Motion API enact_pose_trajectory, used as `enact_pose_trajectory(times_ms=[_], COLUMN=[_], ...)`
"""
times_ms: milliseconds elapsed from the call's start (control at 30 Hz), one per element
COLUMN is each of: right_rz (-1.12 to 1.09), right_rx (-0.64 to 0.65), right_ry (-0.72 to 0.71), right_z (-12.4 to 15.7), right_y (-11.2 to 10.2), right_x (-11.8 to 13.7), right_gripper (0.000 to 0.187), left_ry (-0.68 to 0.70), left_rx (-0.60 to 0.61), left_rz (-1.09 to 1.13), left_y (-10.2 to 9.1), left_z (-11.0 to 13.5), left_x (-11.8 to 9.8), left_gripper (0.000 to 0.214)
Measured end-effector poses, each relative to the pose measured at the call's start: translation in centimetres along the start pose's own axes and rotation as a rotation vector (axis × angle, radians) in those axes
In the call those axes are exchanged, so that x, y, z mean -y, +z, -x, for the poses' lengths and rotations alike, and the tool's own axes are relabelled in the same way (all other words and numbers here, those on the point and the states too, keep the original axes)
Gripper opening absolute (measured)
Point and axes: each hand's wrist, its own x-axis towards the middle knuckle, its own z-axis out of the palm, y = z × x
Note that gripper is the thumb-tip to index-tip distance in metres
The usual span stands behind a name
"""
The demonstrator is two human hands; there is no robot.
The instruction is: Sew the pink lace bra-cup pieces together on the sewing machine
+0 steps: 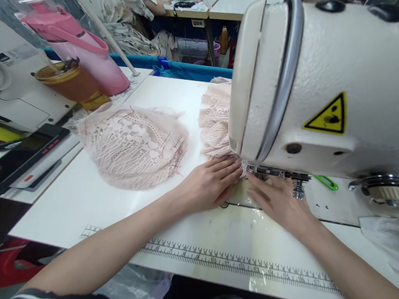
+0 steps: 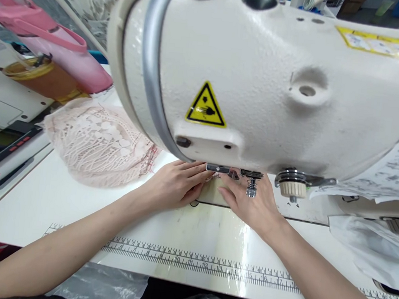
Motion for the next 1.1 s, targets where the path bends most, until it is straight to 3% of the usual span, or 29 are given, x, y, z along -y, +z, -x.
enact_pose_trajectory(times_ms=[300,533,867,1100], right_rz=[0.086,0.025,0.128,0.104], right_rx=[0.022,0.063,0.002,0.08], right_ry=[0.04,0.046,-0.007,0.036], right_z=[0.8,1.0,0.6,0.6], right_y=[0.7,1.1,0.5,0.6], right_x=[0.3,0.4,0.6,0.5], right_gripper=[0.038,0.036,0.034,0.036], left_ry=[-0.025,-0.019,-0.056,-0.067], left_rx=[0.0,0.001,-0.026,-0.049], left_rz=[-0.029,-0.071,-0.129,-0.147], left_y=[0.0,0.0,0.2,0.4], left_z=[0.0,0.1,-0.4,-0.5], left_x=[-0.7,-1.0,-2.0,-2.3], left_gripper=[0.033,0.034,0.033,0.033])
